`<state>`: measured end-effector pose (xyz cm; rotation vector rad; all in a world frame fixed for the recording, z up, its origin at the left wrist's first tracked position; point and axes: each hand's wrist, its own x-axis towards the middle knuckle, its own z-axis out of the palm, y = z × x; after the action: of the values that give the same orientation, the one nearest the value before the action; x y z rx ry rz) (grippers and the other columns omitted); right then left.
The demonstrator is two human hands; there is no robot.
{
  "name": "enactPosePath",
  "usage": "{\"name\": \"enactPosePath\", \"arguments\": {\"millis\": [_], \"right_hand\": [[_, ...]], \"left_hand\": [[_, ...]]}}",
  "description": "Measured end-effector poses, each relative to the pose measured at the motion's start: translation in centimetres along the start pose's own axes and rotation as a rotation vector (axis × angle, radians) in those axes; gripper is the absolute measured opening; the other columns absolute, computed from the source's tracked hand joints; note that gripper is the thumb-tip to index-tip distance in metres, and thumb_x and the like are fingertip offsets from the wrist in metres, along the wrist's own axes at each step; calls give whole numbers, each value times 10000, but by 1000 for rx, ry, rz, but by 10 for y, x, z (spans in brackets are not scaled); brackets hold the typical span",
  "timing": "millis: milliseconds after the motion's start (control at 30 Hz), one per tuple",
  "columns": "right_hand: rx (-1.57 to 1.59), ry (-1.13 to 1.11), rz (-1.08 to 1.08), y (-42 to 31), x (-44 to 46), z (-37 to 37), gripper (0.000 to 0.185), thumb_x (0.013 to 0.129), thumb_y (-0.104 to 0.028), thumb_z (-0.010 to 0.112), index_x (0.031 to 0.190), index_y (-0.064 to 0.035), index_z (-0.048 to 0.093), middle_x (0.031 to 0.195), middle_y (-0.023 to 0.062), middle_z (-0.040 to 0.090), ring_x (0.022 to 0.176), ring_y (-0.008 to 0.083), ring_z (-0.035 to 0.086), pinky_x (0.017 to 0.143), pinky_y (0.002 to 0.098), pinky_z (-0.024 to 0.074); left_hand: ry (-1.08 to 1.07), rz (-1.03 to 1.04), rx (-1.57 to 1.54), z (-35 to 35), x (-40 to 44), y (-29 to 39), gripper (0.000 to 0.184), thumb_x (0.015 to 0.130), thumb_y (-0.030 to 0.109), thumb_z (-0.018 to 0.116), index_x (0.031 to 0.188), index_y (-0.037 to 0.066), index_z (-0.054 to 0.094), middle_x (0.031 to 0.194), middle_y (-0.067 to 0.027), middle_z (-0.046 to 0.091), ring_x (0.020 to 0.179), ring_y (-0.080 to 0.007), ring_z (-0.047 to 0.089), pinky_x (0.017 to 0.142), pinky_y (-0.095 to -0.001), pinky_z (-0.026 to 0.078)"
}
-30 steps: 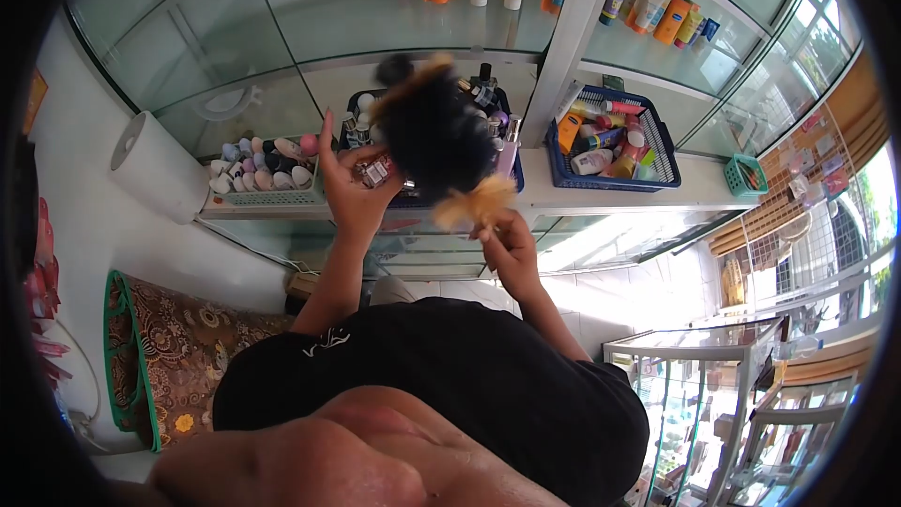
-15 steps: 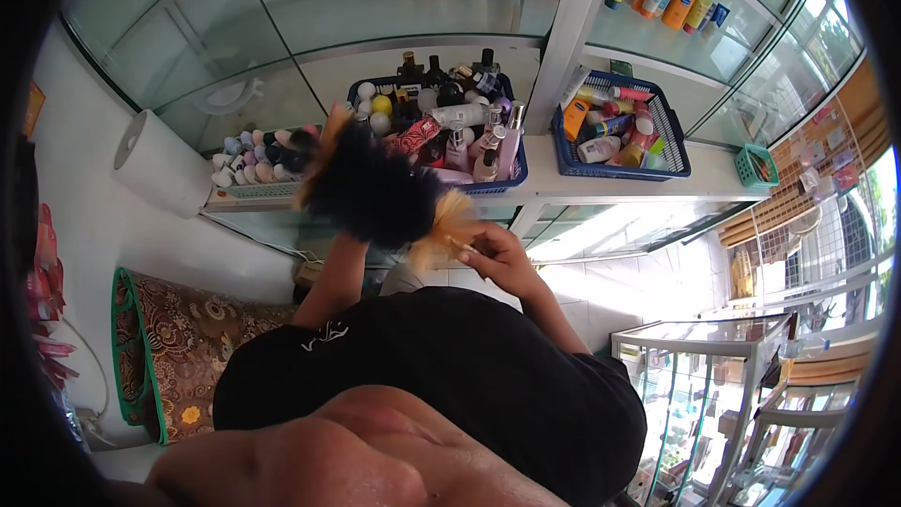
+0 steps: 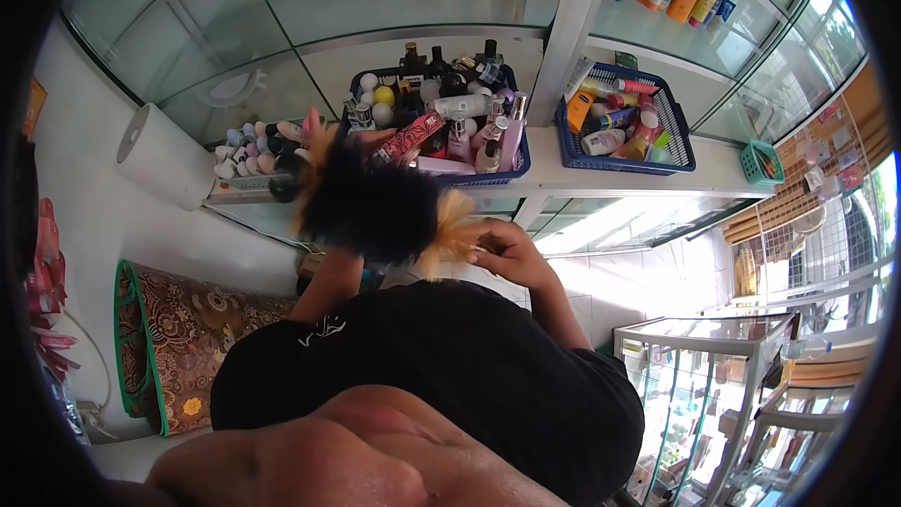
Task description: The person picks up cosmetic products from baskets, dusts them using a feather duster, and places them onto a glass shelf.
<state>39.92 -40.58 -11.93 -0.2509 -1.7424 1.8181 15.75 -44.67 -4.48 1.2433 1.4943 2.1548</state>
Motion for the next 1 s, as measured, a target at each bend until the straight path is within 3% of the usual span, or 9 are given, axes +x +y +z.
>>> {"name": "enactPosePath", "arguments": {"millis": [100, 233, 333, 433, 533, 700, 833, 933, 1000], "right_hand": [[-33, -11, 38, -8, 1, -2, 332, 919, -33, 612, 1241, -28, 531, 952, 69, 658, 567, 33, 485, 496, 185, 385], [43, 402, -13, -4, 7, -8, 349, 947, -63, 573, 1280, -37, 471, 953, 108, 639, 517, 40, 449, 472, 181, 378], [-17, 646, -74, -10, 11, -8, 367, 956, -78, 568, 1303, -47, 455, 948, 104, 631, 510, 32, 440, 465, 175, 378], [-12, 577, -53, -13, 10, -5, 326, 958, -58, 536, 1277, -60, 471, 950, 123, 618, 498, 46, 437, 454, 184, 379], [-6, 253, 49, -12, 0, -4, 339, 928, -49, 607, 1254, -44, 513, 985, 90, 642, 549, 24, 473, 470, 176, 380], [-125, 15, 43, -9, -5, -6, 362, 925, -47, 585, 1277, -18, 505, 939, 88, 632, 552, 43, 470, 487, 182, 387], [14, 429, -20, -13, 2, -10, 329, 955, -61, 559, 1276, -38, 496, 930, 92, 632, 518, 32, 449, 466, 177, 376], [-18, 684, -125, -17, 6, -18, 333, 971, -83, 538, 1292, -56, 455, 920, 99, 626, 474, 36, 419, 431, 174, 343], [-20, 712, -154, -19, 7, -18, 329, 973, -90, 538, 1286, -57, 441, 906, 102, 617, 471, 38, 419, 423, 172, 335]], "left_hand": [[9, -13, -79, 2, 0, 4, 1186, 659, -90, 799, 1510, 110, -2, 976, -132, 641, 949, -212, 653, 864, -316, 518], [-65, 77, 40, -2, 1, -7, 1222, 669, -82, 805, 1509, 126, -59, 949, -130, 642, 938, -204, 649, 869, -322, 519], [-64, 151, 68, -2, 2, -7, 1179, 673, -54, 812, 1505, 80, -12, 936, -138, 655, 905, -198, 669, 832, -312, 542], [-85, 132, 43, -1, 1, -6, 1220, 677, -75, 804, 1508, 130, -66, 953, -135, 638, 915, -203, 653, 870, -323, 520], [-19, 147, -10, 3, 3, 2, 1176, 678, -66, 810, 1509, 103, -5, 998, -139, 640, 915, -201, 669, 837, -304, 539], [-39, 91, -47, 1, 6, 4, 1018, 759, 19, 774, 1504, 103, 86, 1082, -137, 615, 1005, -194, 631, 881, -331, 529], [-148, 36, 11, -5, 3, 1, 895, 824, 88, 745, 1501, 102, 159, 1150, -135, 595, 1077, -188, 601, 916, -353, 520], [-176, -14, -11, -2, 4, -5, 545, 952, 216, 600, 1431, 74, 383, 1071, -94, 602, 1017, -215, 617, 924, -366, 497], [-233, -454, -497, -2, 3, 2, 509, 978, 250, 552, 1427, 74, 388, 1082, -76, 595, 1043, -218, 607, 942, -374, 494]]}}
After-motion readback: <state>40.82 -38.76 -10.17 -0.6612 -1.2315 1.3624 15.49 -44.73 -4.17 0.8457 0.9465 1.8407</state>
